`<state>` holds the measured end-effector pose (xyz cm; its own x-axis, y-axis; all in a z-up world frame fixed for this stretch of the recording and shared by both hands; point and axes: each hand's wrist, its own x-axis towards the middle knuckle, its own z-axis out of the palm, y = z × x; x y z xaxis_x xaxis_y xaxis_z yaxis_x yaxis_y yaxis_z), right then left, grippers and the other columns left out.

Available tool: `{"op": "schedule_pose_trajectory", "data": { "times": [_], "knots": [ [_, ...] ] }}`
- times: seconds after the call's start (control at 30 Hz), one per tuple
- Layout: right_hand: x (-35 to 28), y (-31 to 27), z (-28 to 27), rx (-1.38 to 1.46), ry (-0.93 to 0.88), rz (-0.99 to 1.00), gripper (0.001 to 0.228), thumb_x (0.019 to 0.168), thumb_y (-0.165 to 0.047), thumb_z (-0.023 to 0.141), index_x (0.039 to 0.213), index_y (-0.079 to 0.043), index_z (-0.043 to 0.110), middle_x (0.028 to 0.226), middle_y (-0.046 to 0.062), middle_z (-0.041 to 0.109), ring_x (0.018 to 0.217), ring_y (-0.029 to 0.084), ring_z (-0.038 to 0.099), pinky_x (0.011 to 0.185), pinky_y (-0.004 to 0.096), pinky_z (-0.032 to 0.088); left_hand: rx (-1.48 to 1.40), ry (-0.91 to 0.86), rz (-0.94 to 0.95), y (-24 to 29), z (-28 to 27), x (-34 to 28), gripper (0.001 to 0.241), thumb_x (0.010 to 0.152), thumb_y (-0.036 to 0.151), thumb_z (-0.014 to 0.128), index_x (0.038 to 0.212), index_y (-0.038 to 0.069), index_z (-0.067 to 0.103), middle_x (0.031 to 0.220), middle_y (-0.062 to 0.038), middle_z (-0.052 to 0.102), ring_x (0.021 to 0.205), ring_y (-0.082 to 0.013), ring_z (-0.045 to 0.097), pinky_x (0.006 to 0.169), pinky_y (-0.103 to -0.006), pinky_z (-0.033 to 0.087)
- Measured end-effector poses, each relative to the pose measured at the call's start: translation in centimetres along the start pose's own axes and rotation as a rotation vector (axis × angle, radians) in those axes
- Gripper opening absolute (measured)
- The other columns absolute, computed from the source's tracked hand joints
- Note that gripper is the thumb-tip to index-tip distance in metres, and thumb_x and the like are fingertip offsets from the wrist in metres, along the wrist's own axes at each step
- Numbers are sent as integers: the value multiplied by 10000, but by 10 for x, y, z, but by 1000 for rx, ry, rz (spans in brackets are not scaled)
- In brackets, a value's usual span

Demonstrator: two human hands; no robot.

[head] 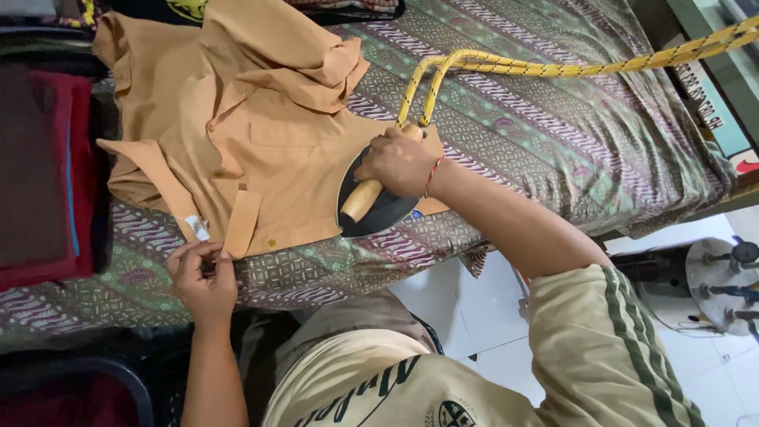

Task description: The person irons a light brown shirt on a patterned tablecloth. They repeatedly smooth the fabric with their hands, pick up a black iron with a wooden handle, and press different sections of the shirt, including the sleeves and body. The person adjusts the shirt's position multiple times to reach different areas.

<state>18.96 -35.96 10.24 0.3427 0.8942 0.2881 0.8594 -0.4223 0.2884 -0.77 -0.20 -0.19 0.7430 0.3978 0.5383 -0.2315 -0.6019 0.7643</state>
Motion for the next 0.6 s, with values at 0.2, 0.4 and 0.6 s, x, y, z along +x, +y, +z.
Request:
{"op": "schedule_pose_trajectory", "data": {
  "times": [0.2,0.4,0.6],
  "knots": [
    [-17,-25,-47,31,-128,87,77,843,-264,632,833,-337,608,775,-82,674,789,171,628,770,379,493,24,-28,-6,-10,-1,-1,139,882,-47,721,1009,8,739,850,-100,613,1204,-349,593,775,-436,573],
    [-53,-38,-58,18,-295,313,220,786,-219,645,983,-314,665,814,-72,741,756,171,722,731,357,552,78,-33,50,7,-1,7,142,852,-32,753,984,19,735,854,-105,684,1162,-308,576,871,-404,552],
    [-90,-26,-42,-155,-416,640,269,788,-248,636,1051,-301,662,737,-44,728,673,210,744,637,372,583,223,50,154,27,13,15,234,748,102,875,939,65,745,843,-90,701,1000,-305,625,895,-407,531]
  ]
}}
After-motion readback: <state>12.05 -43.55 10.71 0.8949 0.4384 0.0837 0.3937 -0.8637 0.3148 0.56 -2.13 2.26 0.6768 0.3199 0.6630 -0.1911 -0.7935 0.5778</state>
